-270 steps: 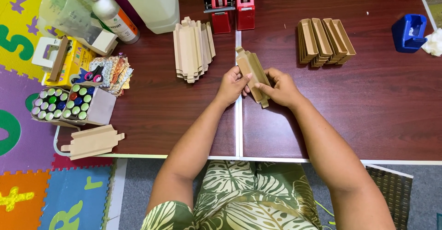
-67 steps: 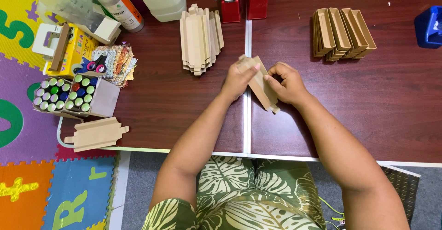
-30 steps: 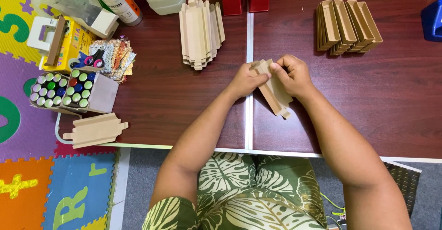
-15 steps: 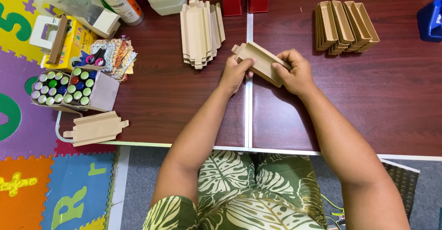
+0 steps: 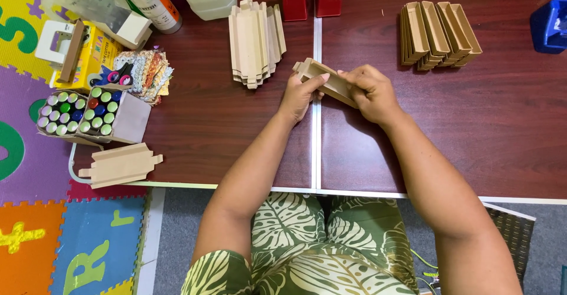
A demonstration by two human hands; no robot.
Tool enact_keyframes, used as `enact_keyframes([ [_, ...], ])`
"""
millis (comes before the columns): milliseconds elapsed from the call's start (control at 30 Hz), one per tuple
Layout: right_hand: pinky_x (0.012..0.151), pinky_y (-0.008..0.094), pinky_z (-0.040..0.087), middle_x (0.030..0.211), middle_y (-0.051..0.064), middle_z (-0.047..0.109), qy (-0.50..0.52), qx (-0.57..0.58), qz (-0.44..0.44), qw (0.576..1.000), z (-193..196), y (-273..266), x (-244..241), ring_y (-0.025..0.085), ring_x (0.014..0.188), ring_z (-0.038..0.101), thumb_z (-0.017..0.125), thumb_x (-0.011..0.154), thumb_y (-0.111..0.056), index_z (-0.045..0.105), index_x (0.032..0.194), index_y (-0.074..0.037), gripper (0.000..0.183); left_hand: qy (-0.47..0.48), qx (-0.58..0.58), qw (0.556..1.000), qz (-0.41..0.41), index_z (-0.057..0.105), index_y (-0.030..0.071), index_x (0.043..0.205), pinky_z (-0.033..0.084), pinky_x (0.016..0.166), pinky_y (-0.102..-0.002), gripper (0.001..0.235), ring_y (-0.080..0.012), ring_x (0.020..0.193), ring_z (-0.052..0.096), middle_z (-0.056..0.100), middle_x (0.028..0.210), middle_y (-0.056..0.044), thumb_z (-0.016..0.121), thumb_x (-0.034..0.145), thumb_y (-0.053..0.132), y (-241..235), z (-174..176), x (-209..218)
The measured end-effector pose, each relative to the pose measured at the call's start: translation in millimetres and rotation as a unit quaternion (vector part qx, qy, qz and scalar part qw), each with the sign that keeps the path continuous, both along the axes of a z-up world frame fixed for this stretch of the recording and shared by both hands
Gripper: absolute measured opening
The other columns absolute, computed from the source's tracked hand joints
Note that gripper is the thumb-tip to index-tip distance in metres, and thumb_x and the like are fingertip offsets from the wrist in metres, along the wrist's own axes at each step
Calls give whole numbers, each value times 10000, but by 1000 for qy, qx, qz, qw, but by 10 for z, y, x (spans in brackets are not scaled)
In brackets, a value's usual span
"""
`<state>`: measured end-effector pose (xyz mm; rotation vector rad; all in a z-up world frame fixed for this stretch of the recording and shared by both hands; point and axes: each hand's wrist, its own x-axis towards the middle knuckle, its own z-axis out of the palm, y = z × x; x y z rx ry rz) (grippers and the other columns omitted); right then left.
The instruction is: Assembling small wooden box frames by folding pre-cut wooden slats and stacking the finished products.
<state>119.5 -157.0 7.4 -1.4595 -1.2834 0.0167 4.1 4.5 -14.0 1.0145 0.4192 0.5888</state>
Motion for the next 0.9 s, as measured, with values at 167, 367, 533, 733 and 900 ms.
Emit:
enact_keyframes([
  [167,841,459,551,1125,200,685,-62,-71,-4,996,-79,-28,78,408,1001,692,636,936,91,760,1265,-68,386,8,3,1000,-6,668,-7,1030,582,476,-272,328,-184,558,688,688,763,-120,865,801,119,-8,-49,-1],
  [367,910,541,523,1223,233,657,-53,-117,40,991,53,-72,-17,486,1094,655,630,1038,-186,726,1296,-64,301,12,19,999,23,702,10,984,608,600,-333,275,-179,673,702,720,813,-99,875,828,156,-6,-53,4],
  [533,843,422,539,1018,155,697,22,-50,48,997,-99,15,38,356,953,709,624,1082,-173,781,976,-35,234,26,68,997,11,736,68,908,592,610,-300,241,-148,649,699,729,761,-56,906,782,183,-6,-81,17],
  [733,776,384,528,923,74,704,5,-41,25,999,-248,66,94,290,874,704,768,948,-127,773,972,-84,49,21,94,995,-13,749,59,884,596,618,-281,246,-176,640,736,742,722,-91,936,745,139,-61,-104,60],
  [900,729,452,512,823,129,644,5,-57,20,998,-218,62,116,385,827,669,740,967,-136,713,903,-59,103,21,107,994,-21,749,71,859,589,636,-269,231,-167,629,732,740,700,-82,939,737,126,-91,-73,44],
])
